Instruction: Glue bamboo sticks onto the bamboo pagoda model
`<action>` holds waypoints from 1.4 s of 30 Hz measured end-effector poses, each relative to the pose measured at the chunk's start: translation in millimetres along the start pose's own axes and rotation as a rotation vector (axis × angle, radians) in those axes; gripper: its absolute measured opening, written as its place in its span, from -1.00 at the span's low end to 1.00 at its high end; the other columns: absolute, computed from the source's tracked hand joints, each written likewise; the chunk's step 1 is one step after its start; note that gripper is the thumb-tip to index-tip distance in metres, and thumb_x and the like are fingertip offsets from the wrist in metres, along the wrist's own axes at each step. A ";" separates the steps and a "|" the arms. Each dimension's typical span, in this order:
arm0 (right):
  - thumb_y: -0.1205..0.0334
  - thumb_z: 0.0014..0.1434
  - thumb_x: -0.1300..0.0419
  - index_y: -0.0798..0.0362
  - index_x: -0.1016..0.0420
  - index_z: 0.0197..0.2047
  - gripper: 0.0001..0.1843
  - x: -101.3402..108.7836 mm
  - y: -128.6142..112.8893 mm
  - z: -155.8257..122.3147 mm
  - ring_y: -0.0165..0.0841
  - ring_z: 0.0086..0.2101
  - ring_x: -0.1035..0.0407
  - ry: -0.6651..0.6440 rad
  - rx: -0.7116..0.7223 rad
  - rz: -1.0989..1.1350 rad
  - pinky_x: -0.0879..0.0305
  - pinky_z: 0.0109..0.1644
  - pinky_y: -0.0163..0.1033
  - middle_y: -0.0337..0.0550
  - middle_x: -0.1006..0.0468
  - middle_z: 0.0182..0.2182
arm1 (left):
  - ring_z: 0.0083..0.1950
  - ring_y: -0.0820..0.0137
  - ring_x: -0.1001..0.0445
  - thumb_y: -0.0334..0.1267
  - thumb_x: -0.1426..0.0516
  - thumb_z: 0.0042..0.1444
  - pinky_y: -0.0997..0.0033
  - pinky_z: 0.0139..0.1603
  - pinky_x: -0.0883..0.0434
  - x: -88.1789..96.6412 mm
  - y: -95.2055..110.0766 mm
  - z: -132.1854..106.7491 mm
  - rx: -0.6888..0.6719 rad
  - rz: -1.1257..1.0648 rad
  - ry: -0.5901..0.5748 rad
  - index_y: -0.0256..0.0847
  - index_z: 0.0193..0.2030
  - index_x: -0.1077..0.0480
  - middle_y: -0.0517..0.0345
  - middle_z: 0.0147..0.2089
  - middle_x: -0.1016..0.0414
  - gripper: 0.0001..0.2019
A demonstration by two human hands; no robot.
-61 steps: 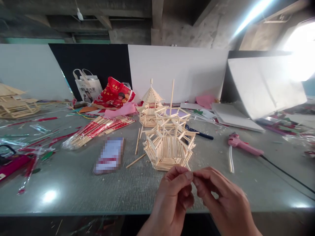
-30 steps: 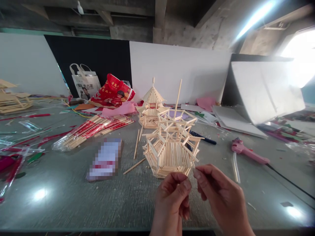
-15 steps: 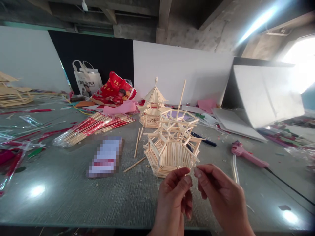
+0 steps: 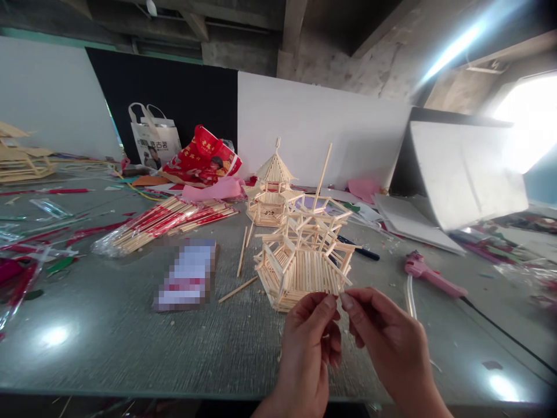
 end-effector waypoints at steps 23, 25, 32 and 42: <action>0.07 0.09 -0.18 0.07 -0.45 -0.36 -0.78 2.4 -3.8 1.8 -0.52 -0.62 -0.25 -0.021 0.006 -0.062 -0.18 -0.61 -0.45 -0.29 -0.40 -0.61 | -0.69 0.67 -0.16 -0.21 -0.26 -0.01 0.68 -0.75 -0.05 -2.0 -1.7 5.5 -0.026 -0.006 -0.023 -0.29 -0.44 -0.32 0.34 -0.61 -0.26 -0.77; 0.08 0.10 -0.18 0.07 -0.45 -0.37 -0.78 2.8 -3.5 2.0 -0.51 -0.62 -0.24 -0.032 0.007 -0.062 -0.18 -0.61 -0.44 -0.28 -0.40 -0.60 | -0.69 0.67 -0.15 -0.21 -0.25 0.00 0.68 -0.75 -0.05 -2.2 -1.2 5.5 -0.031 -0.001 -0.031 -0.29 -0.45 -0.32 0.34 -0.62 -0.25 -0.78; 0.07 0.12 -0.17 0.08 -0.44 -0.35 -0.77 3.4 -2.1 1.7 -0.49 -0.57 -0.28 -0.044 0.013 -0.037 -0.23 -0.58 -0.44 -0.25 -0.42 -0.57 | -0.68 0.67 -0.15 -0.24 -0.25 -0.01 0.68 -0.75 -0.05 -4.3 1.0 4.7 -0.012 -0.006 -0.022 -0.29 -0.45 -0.32 0.33 -0.61 -0.25 -0.79; 0.06 0.13 -0.17 0.09 -0.45 -0.28 -0.75 4.0 -1.1 0.7 -0.49 -0.55 -0.32 -0.064 0.010 0.001 -0.24 -0.56 -0.45 -0.24 -0.44 -0.54 | -0.68 0.66 -0.15 -0.22 -0.26 -0.03 0.66 -0.74 -0.04 -3.8 -3.6 7.1 -0.015 -0.008 -0.023 -0.29 -0.45 -0.32 0.32 -0.62 -0.25 -0.78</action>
Point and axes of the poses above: each hand's wrist, its own z-axis towards the middle knuckle, its own x-axis out of the back of the hand, y = z × x, the point moved 1 cm from there along z, towards the middle knuckle
